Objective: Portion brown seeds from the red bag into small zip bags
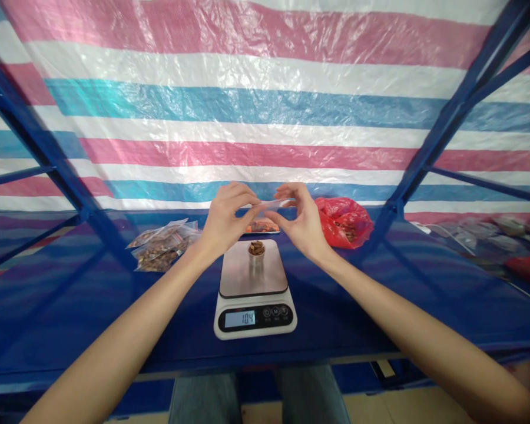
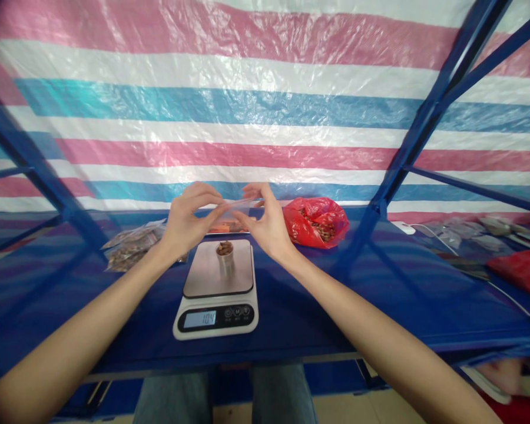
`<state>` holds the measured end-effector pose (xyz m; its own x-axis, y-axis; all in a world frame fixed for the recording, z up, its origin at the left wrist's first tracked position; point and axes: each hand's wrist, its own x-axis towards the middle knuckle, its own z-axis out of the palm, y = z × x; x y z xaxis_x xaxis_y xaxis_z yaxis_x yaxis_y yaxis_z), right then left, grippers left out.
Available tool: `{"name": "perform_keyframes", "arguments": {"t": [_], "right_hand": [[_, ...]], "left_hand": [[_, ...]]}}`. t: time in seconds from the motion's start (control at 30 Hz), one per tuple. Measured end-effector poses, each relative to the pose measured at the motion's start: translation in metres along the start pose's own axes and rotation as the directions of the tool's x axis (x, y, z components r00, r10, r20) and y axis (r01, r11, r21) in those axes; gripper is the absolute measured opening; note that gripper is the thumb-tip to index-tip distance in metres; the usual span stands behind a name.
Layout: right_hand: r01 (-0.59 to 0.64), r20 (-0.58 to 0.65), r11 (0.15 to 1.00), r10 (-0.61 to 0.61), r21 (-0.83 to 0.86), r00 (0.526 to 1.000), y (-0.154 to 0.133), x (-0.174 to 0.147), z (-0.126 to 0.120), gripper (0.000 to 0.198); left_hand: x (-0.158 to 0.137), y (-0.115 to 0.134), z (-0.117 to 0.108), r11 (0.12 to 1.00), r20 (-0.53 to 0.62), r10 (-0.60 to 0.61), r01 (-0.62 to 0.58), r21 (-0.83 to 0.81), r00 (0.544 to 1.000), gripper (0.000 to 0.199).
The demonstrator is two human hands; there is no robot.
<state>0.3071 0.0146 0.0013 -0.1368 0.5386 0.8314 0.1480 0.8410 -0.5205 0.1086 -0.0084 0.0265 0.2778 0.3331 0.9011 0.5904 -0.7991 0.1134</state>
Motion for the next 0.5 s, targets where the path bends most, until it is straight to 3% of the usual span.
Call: {"name": "perform_keyframes", "arguments": {"t": [0.1, 0.17, 0.33, 0.5], "right_hand": [[0.267, 0.043, 0.92, -0.266, -0.288, 0.963, -0.008, -0.009, -0.007, 0.027], [0.369, 0.074, 0.852, -0.369, -0.371, 0.926, -0.01, -0.013, -0.01, 0.027], [0.456, 0.134, 0.774, -0.445, -0.44, 0.885, -0.008, -0.014, -0.011, 0.03], [0.565, 0.218, 0.711, -0.525, -0.419, 0.822, -0.008, -0.007, -0.01, 0.023]], "left_hand": [[-0.004, -0.001, -0.008, 0.992, -0.009, 0.042, -0.041, 0.117, 0.999, 0.02], [-0.006, -0.003, -0.011, 0.988, 0.0, 0.064, -0.063, 0.14, 0.998, 0.022], [-0.009, -0.006, -0.013, 0.981, 0.029, 0.09, -0.093, 0.169, 0.996, 0.025], [-0.009, -0.005, -0.012, 0.947, 0.116, 0.199, -0.222, 0.233, 0.973, 0.018]]}}
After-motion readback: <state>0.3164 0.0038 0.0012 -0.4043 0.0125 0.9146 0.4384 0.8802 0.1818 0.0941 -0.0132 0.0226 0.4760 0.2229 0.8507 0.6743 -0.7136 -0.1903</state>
